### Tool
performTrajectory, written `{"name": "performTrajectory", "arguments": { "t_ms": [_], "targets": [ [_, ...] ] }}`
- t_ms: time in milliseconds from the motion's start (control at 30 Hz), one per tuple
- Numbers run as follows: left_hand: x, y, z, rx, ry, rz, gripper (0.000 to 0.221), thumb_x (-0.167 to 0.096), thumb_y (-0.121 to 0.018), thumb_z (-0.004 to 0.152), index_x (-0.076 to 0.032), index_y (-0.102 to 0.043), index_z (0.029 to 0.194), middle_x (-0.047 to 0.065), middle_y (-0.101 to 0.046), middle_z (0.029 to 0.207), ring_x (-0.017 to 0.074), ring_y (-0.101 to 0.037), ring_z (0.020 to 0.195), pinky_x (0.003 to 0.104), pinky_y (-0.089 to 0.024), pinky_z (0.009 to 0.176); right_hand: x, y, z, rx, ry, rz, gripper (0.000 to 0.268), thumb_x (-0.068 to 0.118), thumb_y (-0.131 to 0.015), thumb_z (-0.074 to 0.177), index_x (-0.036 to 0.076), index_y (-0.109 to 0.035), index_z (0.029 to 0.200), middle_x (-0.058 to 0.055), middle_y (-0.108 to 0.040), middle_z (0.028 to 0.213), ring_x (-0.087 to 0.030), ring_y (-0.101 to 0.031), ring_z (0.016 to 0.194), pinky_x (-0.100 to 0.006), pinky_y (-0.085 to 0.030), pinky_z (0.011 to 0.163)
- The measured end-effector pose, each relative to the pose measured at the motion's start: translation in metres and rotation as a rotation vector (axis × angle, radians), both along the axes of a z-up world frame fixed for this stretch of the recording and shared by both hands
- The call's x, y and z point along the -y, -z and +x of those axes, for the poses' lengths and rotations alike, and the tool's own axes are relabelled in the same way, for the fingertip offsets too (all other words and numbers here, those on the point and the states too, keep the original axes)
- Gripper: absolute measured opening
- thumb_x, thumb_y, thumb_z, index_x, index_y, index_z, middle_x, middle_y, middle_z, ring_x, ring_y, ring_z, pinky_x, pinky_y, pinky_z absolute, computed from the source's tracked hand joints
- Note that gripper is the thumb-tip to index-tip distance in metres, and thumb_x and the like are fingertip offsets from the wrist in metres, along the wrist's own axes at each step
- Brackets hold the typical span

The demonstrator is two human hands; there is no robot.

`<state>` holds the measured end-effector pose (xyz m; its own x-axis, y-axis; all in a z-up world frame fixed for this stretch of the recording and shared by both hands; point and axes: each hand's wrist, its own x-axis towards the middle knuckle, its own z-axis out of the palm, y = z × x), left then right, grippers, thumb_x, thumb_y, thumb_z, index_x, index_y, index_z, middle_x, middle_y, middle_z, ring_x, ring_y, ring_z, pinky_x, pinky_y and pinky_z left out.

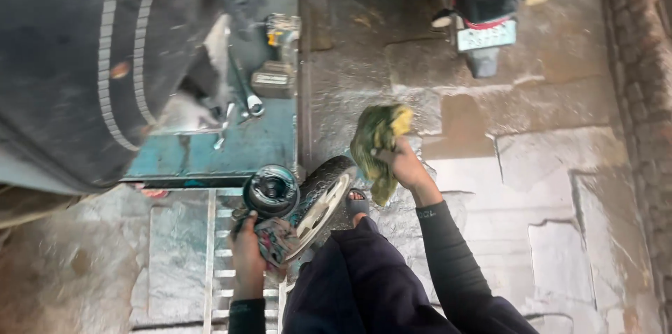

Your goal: Cleaning and assembling a motorcycle wheel and brake assembly.

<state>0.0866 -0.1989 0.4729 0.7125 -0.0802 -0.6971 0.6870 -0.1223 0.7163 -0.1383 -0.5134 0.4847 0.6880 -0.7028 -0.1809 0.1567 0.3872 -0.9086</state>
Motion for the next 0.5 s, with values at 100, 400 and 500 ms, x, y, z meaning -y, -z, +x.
{"name": "performTrajectory", "arguments": {
  "t_ms": [100, 400, 500],
  "targets": [
    [0.014, 0.019, 0.026, 0.003, 0.004, 0.008, 0.052, -0.020, -0.076, 0.088, -0.006, -0.052, 0.132, 0.016, -0.063, 0.127, 0.0254, -0.065, 0.108, 0.041, -0.055, 0.090, -0.009, -0.030, -0.019, -0.544, -0.068, -0.623, 0.030, 0.012, -0.077, 0.081, 0.001, -0.067, 0.108, -0.018, -0.073, 0.106, -0.032, -0.070, 0.098, -0.041, -0.057, 0.085],
    [0.044, 0.074, 0.104, 0.220, 0.088, -0.084, 0.034, -0.008, -0.072, 0.086, 0.003, -0.066, 0.119, 0.012, -0.071, 0.120, 0.0223, -0.068, 0.103, 0.036, -0.055, 0.093, -0.030, -0.044, -0.052, -0.539, 0.560, -0.874, 0.034, -0.013, -0.057, 0.076, -0.002, -0.061, 0.109, -0.019, -0.070, 0.113, -0.031, -0.069, 0.102, -0.038, -0.056, 0.088],
    [0.056, 0.071, 0.114, 0.258, 0.049, -0.098, 0.033, -0.005, -0.072, 0.086, 0.001, -0.065, 0.117, 0.010, -0.070, 0.119, 0.0206, -0.067, 0.102, 0.034, -0.055, 0.091, -0.026, -0.030, -0.062, -0.285, 0.644, -0.662, 0.023, -0.009, -0.055, 0.089, -0.003, -0.059, 0.111, -0.015, -0.067, 0.121, -0.023, -0.065, 0.108, -0.036, -0.055, 0.095]
  ]
}}
